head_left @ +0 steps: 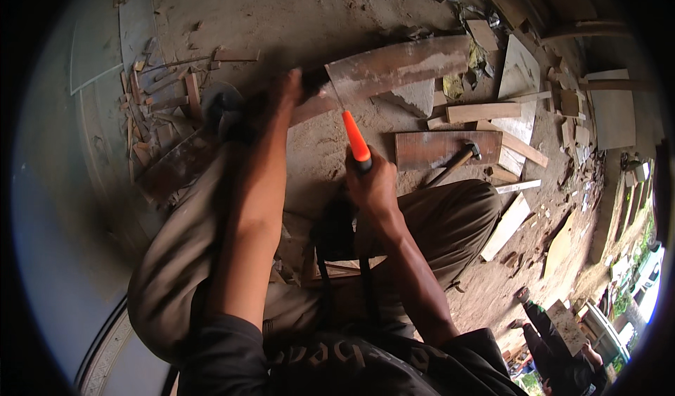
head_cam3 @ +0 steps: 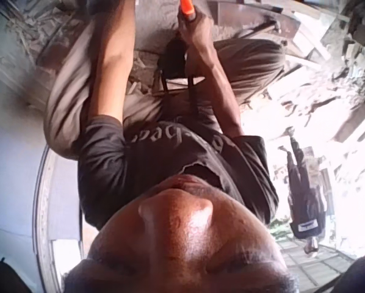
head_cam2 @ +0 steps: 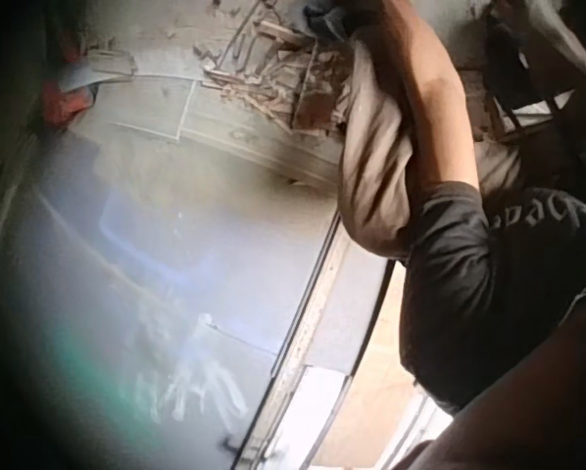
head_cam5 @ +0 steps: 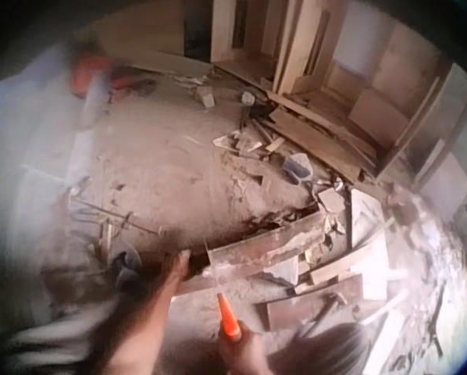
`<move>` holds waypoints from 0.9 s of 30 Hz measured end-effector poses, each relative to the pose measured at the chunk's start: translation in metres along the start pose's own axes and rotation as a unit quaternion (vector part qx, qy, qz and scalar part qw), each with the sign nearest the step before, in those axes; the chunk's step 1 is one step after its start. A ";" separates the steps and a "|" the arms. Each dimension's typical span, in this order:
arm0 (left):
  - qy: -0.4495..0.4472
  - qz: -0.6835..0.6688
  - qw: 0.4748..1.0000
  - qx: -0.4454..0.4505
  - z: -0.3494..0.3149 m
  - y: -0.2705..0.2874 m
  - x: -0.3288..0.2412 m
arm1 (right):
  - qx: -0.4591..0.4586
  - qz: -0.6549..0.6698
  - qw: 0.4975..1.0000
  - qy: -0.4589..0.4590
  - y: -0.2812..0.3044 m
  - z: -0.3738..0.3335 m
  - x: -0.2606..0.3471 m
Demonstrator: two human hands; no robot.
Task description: The person sits on the floor and cleans a rectangular white tile using a cloth and a hammer. They wipe the tile surface, then repeatedly tap and scrape it with the hammer to remove residue, and finish by wiping it again.
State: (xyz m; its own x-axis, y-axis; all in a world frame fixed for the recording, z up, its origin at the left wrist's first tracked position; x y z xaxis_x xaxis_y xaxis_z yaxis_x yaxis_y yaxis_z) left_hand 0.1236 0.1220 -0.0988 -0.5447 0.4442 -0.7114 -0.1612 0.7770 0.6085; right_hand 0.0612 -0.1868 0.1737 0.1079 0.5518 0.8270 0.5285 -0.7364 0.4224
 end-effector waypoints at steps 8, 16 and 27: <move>-0.014 0.165 0.983 0.082 -0.050 0.019 -0.089 | -0.003 -0.020 1.000 -0.021 -0.007 -0.012 -0.012; -0.134 0.213 0.968 0.010 -0.076 0.023 -0.123 | 0.012 0.116 0.993 0.031 -0.063 -0.014 -0.143; -0.181 0.119 0.959 -0.183 -0.128 0.001 -0.134 | 0.021 0.125 0.992 0.010 -0.066 -0.011 -0.141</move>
Point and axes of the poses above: each hand's wrist, its own z-axis towards the middle knuckle, its own y-axis out of the back of the hand, x = y × z, the point moved 10 cm from there along z, towards the middle knuckle, and after that the axes turned 8 degrees about x, right-handed, at the moved point
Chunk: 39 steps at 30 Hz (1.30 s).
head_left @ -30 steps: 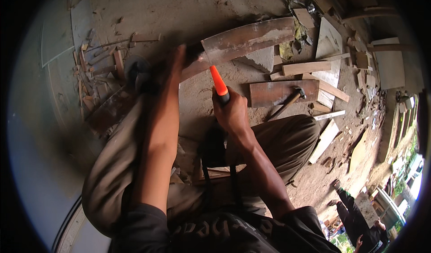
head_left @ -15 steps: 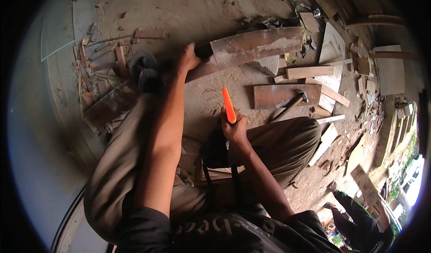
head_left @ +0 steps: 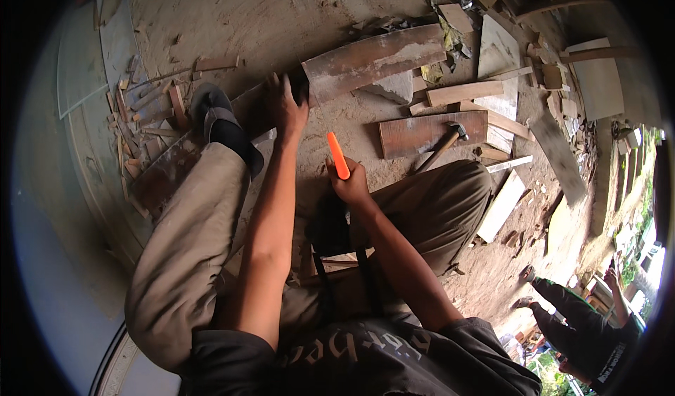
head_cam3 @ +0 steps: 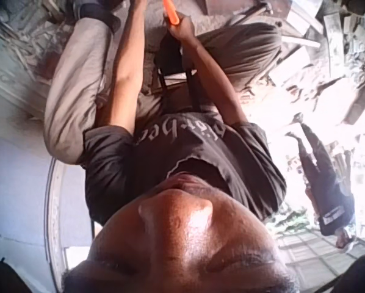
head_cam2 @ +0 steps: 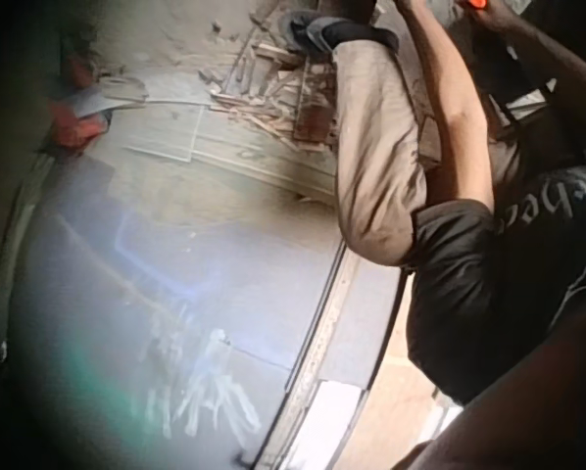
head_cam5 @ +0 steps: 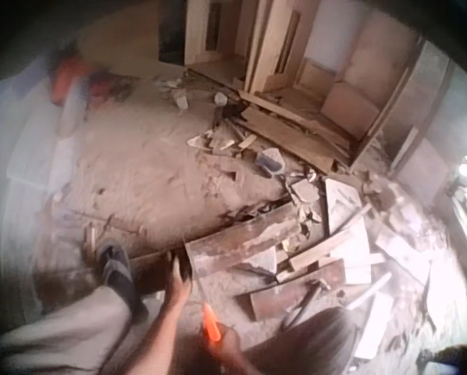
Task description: The person sits on the floor and cleans a rectangular white tile using a cloth and a hammer. They wipe the tile surface, then repeatedly tap and scrape it with the hammer to remove residue, and finish by wiping it again.
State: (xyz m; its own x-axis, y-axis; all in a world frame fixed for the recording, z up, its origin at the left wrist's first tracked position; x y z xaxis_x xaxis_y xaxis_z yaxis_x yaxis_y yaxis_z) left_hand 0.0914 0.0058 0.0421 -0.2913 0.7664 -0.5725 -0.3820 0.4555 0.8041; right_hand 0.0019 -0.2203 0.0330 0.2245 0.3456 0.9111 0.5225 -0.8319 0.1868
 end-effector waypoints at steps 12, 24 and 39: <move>0.352 -0.430 0.804 0.211 -0.075 -0.049 -0.009 | -0.018 -0.109 0.993 0.042 0.033 -0.004 0.044; 0.157 -0.310 0.872 0.345 -0.071 -0.006 -0.072 | -0.069 -0.058 0.980 0.180 0.047 -0.023 0.096; 0.015 0.020 0.962 0.271 -0.059 0.029 -0.022 | -0.028 -0.041 0.998 0.041 0.037 -0.038 0.078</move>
Point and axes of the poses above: each hand's wrist, its own z-axis towards the middle knuckle, its own y-axis out of the back of the hand, x = y × z, the point moved 10 cm from there along z, towards the middle knuckle, and after that the axes turned 8 degrees about x, right-handed, at the moved point
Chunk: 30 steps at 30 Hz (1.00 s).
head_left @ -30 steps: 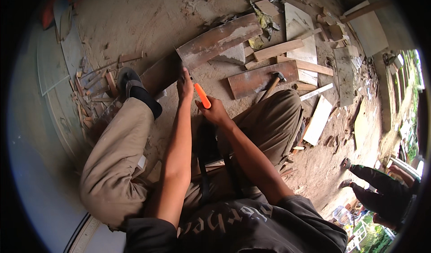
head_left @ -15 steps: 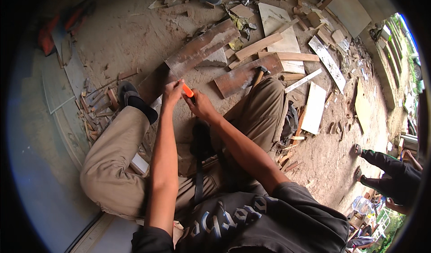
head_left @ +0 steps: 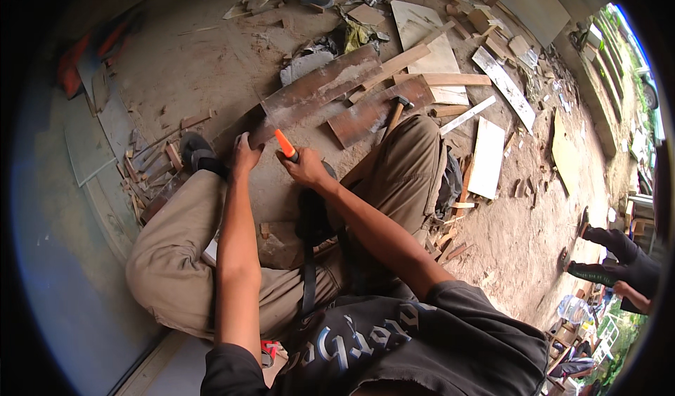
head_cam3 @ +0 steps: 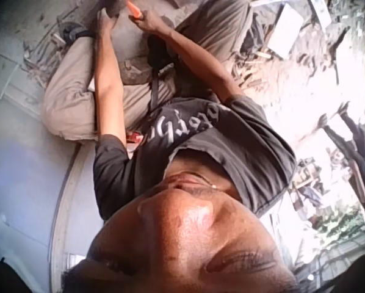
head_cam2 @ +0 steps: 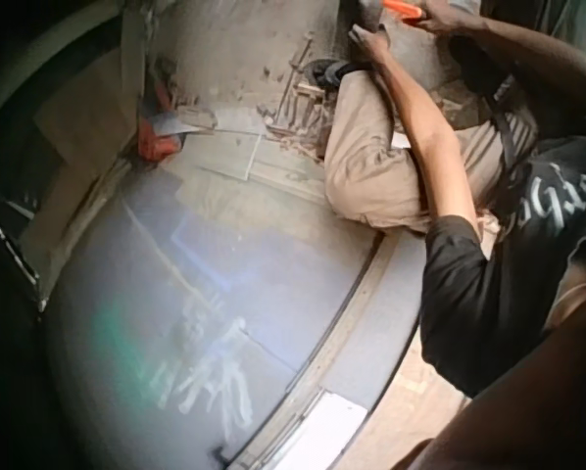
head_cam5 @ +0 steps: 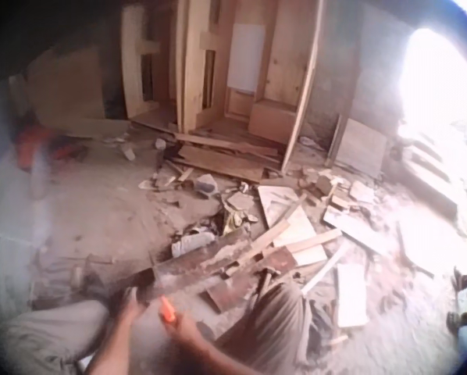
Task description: The person sits on the floor and cleans a rectangular white tile using a cloth and a hammer. They wipe the tile surface, then repeatedly tap and scrape it with the hammer to remove residue, and finish by wiping it again.
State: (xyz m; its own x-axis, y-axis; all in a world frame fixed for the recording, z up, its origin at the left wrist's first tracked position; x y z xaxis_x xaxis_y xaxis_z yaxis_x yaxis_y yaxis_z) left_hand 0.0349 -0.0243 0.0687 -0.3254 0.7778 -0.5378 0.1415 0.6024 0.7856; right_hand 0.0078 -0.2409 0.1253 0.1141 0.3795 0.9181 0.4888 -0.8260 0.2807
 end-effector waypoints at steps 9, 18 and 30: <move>0.033 0.018 0.990 0.137 0.015 -0.070 0.036 | 0.011 0.001 1.000 -0.027 0.005 -0.009 -0.047; -0.041 0.158 0.973 0.161 0.047 -0.076 0.077 | -0.114 -0.009 0.992 0.062 -0.005 0.020 0.093; 0.047 0.031 0.981 0.187 0.053 -0.065 0.061 | -0.189 0.027 0.980 0.059 0.042 -0.031 0.045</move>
Point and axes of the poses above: each hand's wrist, its own z-axis towards the middle knuckle, its own y-axis out of the back of the hand, x = y × z, the point moved 10 cm from there along z, towards the middle knuckle, and after that the axes turned 8 degrees about x, right-handed, at the moved point
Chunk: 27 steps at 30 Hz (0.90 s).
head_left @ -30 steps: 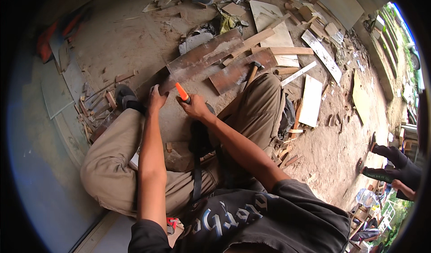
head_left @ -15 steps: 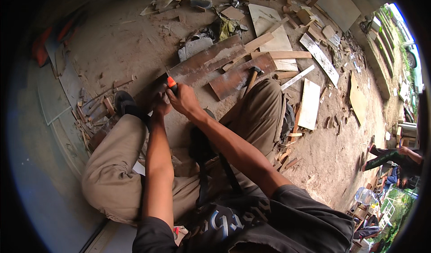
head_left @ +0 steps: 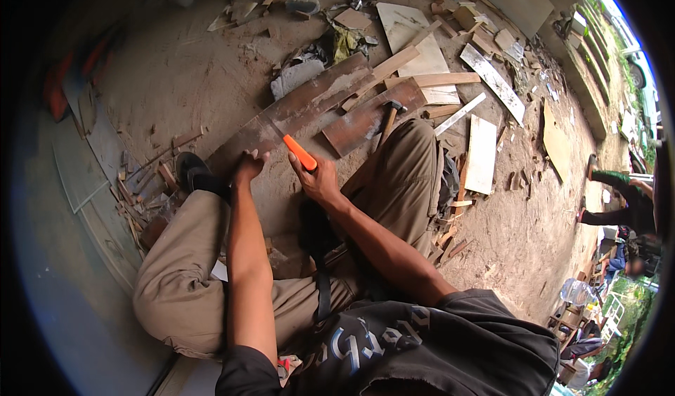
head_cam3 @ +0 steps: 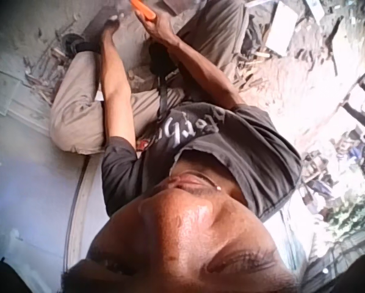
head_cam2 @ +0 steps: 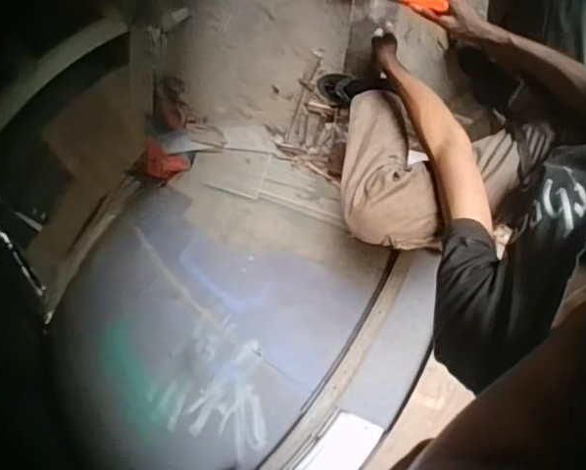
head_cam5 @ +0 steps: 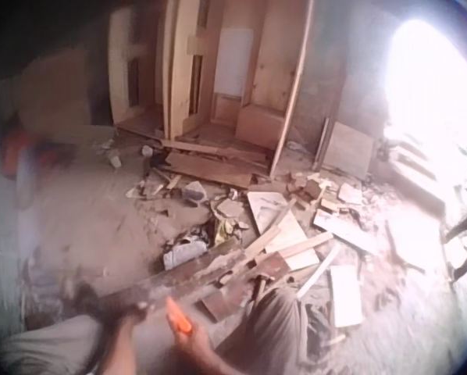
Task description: The person sits on the floor and cleans a rectangular white tile using a cloth and a hammer. They wipe the tile surface, then repeatedly tap and scrape it with the hammer to remove residue, and finish by wiping it again.
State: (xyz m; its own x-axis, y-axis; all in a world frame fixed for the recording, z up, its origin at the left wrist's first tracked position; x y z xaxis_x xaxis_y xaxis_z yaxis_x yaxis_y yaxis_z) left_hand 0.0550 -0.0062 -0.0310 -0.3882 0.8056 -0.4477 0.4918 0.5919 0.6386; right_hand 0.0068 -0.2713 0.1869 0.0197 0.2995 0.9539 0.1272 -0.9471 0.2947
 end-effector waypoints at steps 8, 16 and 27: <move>-0.181 -0.173 0.968 -0.013 -0.063 0.074 -0.174 | -0.152 0.331 0.924 0.116 0.136 -0.003 0.042; -0.331 -0.161 0.929 0.048 -0.160 0.083 -0.351 | -0.307 0.153 0.938 0.057 0.338 -0.111 0.014; -0.422 0.207 0.868 0.162 -0.277 0.046 -0.550 | -0.449 -0.052 0.849 -0.273 0.423 -0.258 -0.263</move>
State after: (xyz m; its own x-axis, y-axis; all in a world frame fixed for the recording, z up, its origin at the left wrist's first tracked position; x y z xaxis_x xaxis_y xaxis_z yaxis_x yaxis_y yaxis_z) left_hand 0.0750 -0.4296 0.4175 0.5162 0.6039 -0.6074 0.6988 0.1130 0.7063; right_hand -0.2007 -0.7805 0.0752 0.5423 0.1650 0.8238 -0.6459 -0.5453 0.5344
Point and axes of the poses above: each hand's wrist, its own z-axis towards the middle knuckle, its own y-axis out of the back of the hand, x = y × z, the point moved 10 cm from there along z, towards the middle knuckle, and after that the axes turned 8 degrees about x, right-handed, at the moved point
